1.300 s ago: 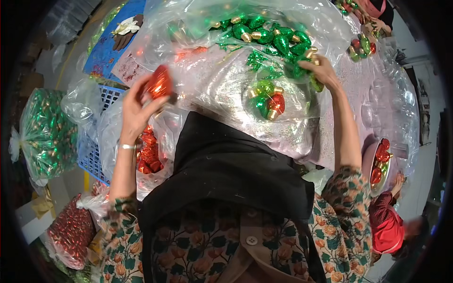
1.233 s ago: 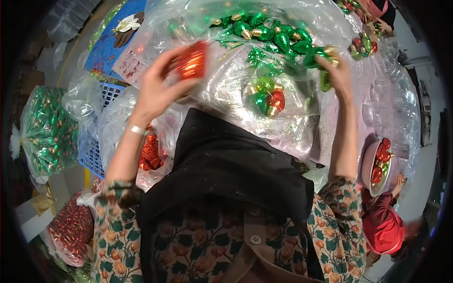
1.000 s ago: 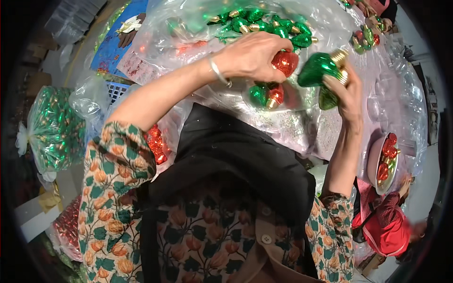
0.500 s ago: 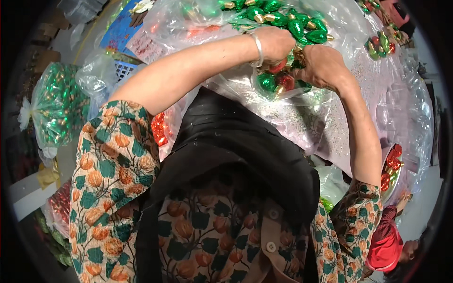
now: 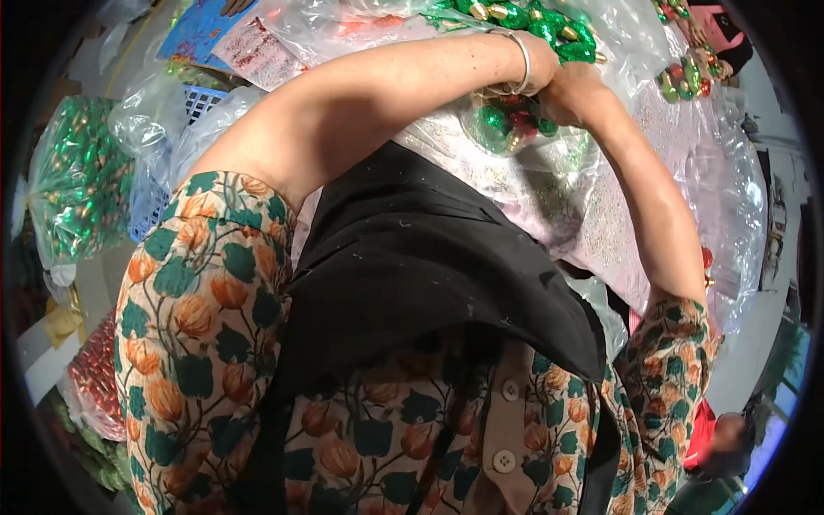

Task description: Sorting and placing small green and red plastic items into bags.

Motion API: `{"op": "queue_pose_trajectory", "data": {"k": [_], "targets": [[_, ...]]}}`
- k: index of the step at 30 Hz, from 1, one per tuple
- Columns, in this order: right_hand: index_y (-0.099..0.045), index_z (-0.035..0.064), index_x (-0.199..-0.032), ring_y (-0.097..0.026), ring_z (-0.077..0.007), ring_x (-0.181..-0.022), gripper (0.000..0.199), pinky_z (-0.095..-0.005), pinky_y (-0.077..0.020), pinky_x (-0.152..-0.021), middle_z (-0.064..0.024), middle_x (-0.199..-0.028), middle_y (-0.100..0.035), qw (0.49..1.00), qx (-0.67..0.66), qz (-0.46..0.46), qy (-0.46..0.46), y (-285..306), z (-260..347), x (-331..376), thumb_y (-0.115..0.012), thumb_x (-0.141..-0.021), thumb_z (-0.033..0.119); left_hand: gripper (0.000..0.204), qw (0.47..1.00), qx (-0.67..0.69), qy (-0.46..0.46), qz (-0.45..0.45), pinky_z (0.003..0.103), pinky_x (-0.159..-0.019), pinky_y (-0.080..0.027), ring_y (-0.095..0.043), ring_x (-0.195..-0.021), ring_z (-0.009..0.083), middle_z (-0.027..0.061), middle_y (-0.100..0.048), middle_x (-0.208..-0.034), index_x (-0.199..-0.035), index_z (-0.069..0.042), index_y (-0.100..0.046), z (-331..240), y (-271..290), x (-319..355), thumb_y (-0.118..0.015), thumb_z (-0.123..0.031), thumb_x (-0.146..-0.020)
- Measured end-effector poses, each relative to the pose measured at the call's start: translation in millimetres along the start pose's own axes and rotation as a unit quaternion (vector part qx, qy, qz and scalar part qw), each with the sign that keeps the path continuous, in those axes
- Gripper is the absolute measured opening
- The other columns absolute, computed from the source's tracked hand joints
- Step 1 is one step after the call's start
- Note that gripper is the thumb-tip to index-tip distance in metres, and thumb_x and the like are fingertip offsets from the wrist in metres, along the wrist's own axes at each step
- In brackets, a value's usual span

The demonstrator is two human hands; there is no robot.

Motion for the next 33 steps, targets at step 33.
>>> {"op": "queue_pose_trajectory", "data": {"k": [33], "targets": [[-0.066,0.0026,-0.095,-0.057,-0.0136,-0.071,0.031,-0.0277,-0.0454,-0.064,-0.0049,-0.075,-0.064,0.823,-0.504,-0.257,0.043,44,-30,51,-0.073,-0.074,0.025,0.019,0.944,0.285,0.065,-0.155,0.032,-0.051,-0.052,-0.065,-0.058,0.0197,0.017,-0.061,-0.065,-0.091,0.008,-0.058,45,36,45,-0.046,-0.003,-0.08]]}}
Point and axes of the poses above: each hand's wrist, its own x-axis away from the middle knuckle, its own y-axis out of the back of the hand, z = x × y, the point moved 8 cm from there along -x, towards the middle knuckle
